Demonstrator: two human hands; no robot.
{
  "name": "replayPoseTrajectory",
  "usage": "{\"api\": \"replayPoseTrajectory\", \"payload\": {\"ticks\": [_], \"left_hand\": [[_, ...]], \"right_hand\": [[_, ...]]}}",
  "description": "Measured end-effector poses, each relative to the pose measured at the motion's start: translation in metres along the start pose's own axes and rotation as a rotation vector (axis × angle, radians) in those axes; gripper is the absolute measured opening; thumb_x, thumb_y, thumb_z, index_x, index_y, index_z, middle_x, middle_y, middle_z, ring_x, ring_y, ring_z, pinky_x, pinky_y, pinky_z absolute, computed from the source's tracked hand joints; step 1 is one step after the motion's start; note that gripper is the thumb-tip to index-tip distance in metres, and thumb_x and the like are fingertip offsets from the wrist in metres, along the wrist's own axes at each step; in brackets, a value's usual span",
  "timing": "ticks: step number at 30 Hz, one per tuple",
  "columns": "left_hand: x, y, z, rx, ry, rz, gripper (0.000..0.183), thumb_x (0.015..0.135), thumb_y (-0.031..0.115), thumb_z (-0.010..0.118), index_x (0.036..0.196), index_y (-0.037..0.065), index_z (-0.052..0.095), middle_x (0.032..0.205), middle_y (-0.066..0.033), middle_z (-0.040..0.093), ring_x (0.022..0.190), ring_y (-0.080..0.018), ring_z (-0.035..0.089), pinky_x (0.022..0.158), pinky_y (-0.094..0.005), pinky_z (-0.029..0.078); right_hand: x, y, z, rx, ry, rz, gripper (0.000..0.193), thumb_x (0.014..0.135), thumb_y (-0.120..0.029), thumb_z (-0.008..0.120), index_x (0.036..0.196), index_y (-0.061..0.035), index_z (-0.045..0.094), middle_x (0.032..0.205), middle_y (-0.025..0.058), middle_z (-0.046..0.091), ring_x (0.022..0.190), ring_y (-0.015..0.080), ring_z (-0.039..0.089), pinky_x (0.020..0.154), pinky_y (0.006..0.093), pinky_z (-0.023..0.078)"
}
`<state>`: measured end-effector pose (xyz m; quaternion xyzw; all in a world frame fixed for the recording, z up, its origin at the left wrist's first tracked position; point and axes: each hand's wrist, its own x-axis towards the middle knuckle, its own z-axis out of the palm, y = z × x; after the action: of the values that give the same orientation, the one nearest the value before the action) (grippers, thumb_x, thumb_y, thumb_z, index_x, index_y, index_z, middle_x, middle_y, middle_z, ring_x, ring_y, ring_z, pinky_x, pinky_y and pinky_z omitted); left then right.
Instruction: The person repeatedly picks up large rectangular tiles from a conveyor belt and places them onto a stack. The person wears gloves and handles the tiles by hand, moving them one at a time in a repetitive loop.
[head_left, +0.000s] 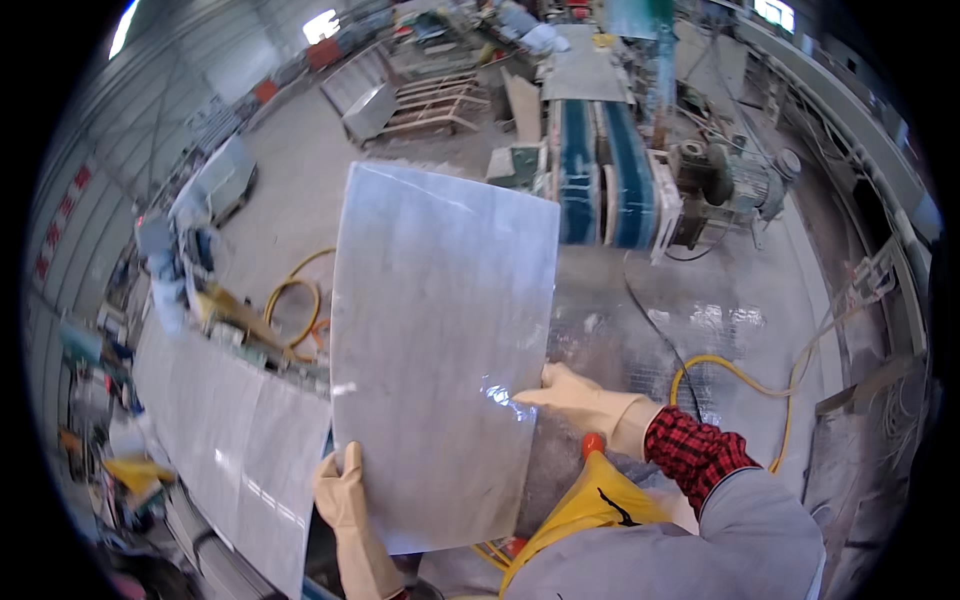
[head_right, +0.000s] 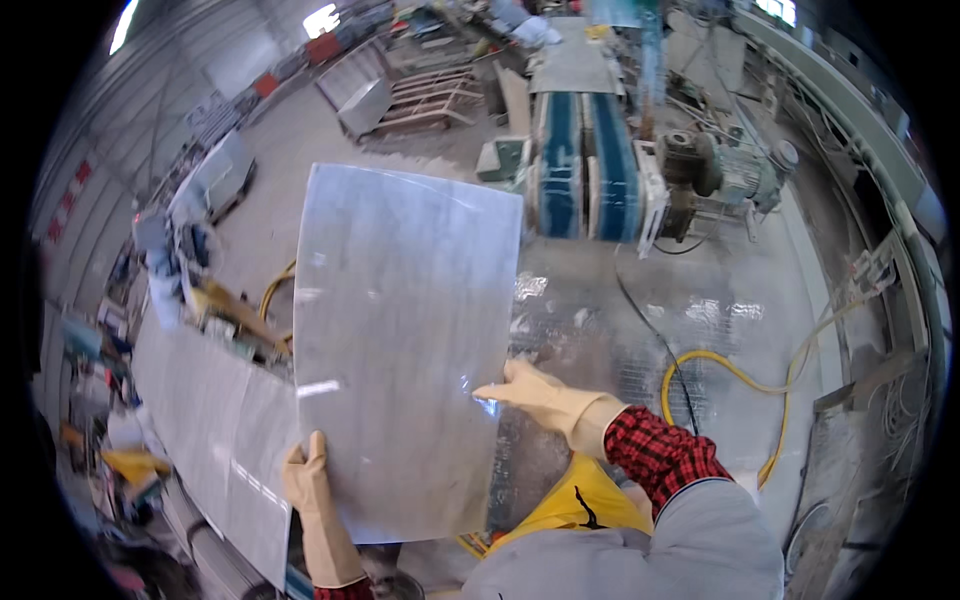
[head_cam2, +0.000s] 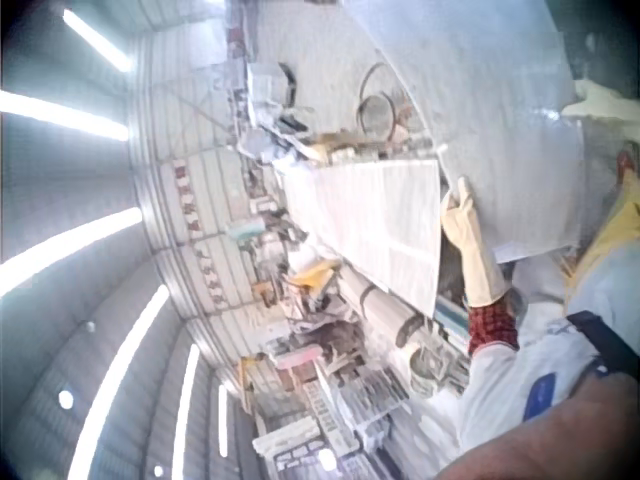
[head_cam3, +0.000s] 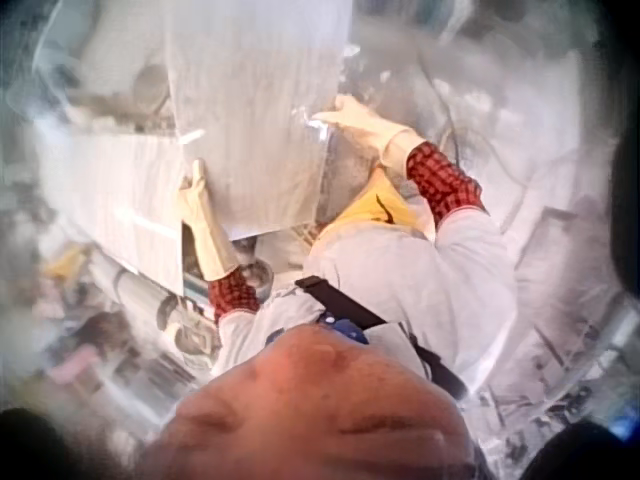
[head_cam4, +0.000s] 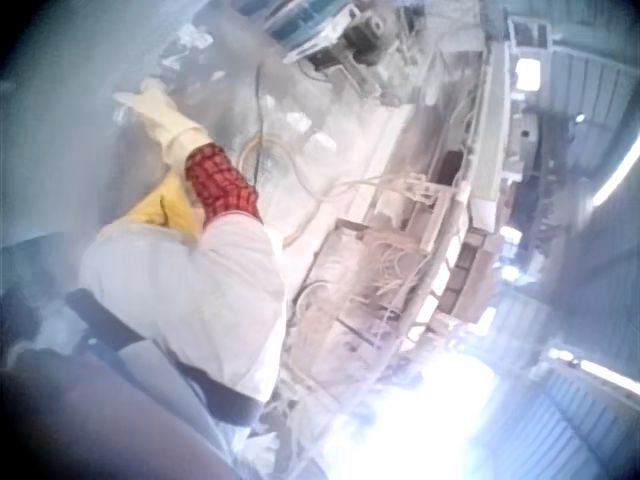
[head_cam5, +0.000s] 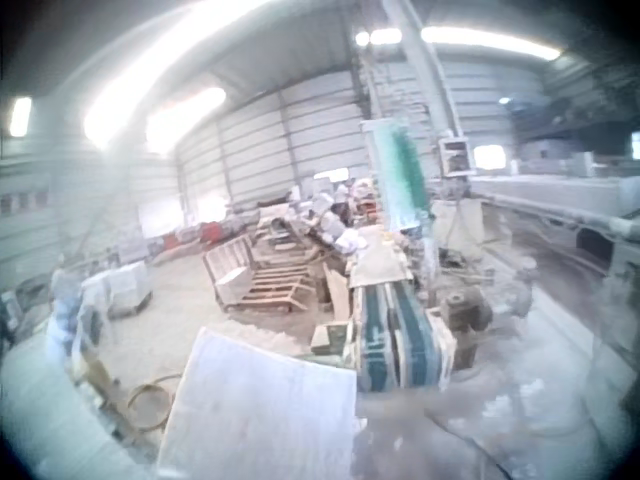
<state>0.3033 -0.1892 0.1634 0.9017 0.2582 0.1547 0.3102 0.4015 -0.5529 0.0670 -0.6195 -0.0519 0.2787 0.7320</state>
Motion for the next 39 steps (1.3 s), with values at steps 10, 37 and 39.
{"api": "replayPoseTrajectory", "payload": {"ticks": [10,37,39], "left_hand": [[0.011,0.152,0.251,-0.225,-0.362,-0.186,0.057,0.1,0.051,0.067,0.114,-0.003,0.078,0.099,-0.012,0.081,0.088,-0.0268,0.072,0.085,-0.0388,0.053],[0.143,0.287,0.459,0.005,-0.935,-0.045,0.071,0.101,0.063,0.046,0.148,0.011,0.058,0.151,-0.0162,0.058,0.132,-0.0358,0.061,0.11,-0.0461,0.045],[0.15,0.298,0.464,-0.004,-0.966,-0.105,0.069,0.102,0.062,0.046,0.147,0.012,0.059,0.148,-0.0138,0.061,0.131,-0.0338,0.062,0.111,-0.0447,0.045]], "right_hand": [[-0.027,-0.116,-0.207,-0.127,0.508,-0.114,0.04,0.095,-0.019,0.075,0.128,0.0027,0.067,0.119,0.0119,0.075,0.104,0.0184,0.071,0.088,0.035,0.059],[0.078,-0.081,-0.371,0.019,0.852,0.129,0.061,0.09,0.005,0.065,0.148,-0.0156,0.062,0.139,0.0189,0.064,0.127,0.0354,0.063,0.11,0.04,0.051],[0.066,-0.06,-0.369,-0.001,0.838,0.178,0.054,0.096,-0.008,0.066,0.149,-0.011,0.059,0.14,0.0203,0.064,0.124,0.0318,0.066,0.109,0.0383,0.051]]}}
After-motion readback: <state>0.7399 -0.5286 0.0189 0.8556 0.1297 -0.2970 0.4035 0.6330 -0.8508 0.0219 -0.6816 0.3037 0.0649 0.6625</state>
